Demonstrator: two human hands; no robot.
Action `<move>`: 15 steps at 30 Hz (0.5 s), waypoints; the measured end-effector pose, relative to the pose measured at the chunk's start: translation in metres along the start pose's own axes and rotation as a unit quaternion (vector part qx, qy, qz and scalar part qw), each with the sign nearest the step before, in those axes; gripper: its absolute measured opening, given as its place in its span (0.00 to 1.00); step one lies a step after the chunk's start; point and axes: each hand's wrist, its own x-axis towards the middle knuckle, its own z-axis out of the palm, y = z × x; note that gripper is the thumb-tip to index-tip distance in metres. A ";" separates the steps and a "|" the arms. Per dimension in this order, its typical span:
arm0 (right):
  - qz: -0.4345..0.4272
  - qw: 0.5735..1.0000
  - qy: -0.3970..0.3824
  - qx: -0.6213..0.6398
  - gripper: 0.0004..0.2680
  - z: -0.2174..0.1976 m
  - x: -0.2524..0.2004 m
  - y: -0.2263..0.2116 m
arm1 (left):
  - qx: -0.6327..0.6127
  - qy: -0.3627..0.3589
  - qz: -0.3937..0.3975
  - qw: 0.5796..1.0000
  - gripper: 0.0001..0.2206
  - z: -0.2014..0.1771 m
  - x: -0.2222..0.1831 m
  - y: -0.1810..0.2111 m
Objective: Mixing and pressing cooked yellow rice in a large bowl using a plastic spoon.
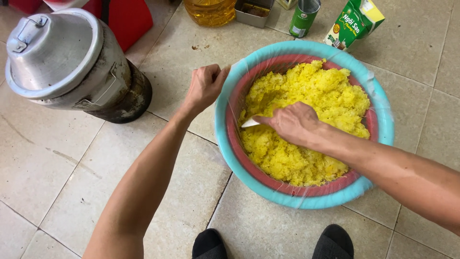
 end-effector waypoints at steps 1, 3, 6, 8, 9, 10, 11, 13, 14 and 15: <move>-0.012 0.999 -0.029 0.016 0.27 0.006 0.001 0.003 | 0.046 -0.031 -0.049 0.997 0.24 -0.003 -0.002 -0.007; -0.026 0.997 -0.061 0.030 0.28 0.008 -0.003 0.015 | 0.089 -0.062 -0.099 0.989 0.23 -0.007 -0.008 -0.015; 0.005 0.997 -0.038 0.069 0.30 -0.007 -0.010 0.040 | 0.175 -0.116 -0.172 0.962 0.22 -0.007 -0.014 -0.016; 0.068 0.997 -0.029 0.040 0.30 -0.017 -0.009 0.055 | 0.148 -0.129 -0.181 0.964 0.26 0.001 -0.010 -0.017; 0.066 0.997 -0.029 0.039 0.30 -0.015 -0.001 0.059 | 0.147 -0.128 -0.183 0.964 0.26 0.014 -0.006 -0.019; 0.095 0.994 -0.042 0.028 0.29 -0.013 0.007 0.063 | 0.125 -0.105 -0.170 0.972 0.28 0.025 0.000 -0.021; 0.124 0.991 -0.056 0.017 0.29 -0.012 0.016 0.068 | 0.102 -0.082 -0.157 0.979 0.29 0.037 0.006 -0.022; 0.119 0.989 -0.080 0.027 0.28 -0.004 0.040 0.064 | 0.100 -0.049 -0.140 0.984 0.29 0.054 0.022 -0.020; 0.113 0.987 -0.107 0.034 0.27 0.000 0.051 0.062 | 0.094 -0.017 -0.125 0.988 0.29 0.065 0.029 -0.019; 0.112 0.987 -0.110 0.035 0.27 0.040 0.048 0.069 | 0.093 -0.018 -0.127 0.987 0.29 0.068 0.027 -0.009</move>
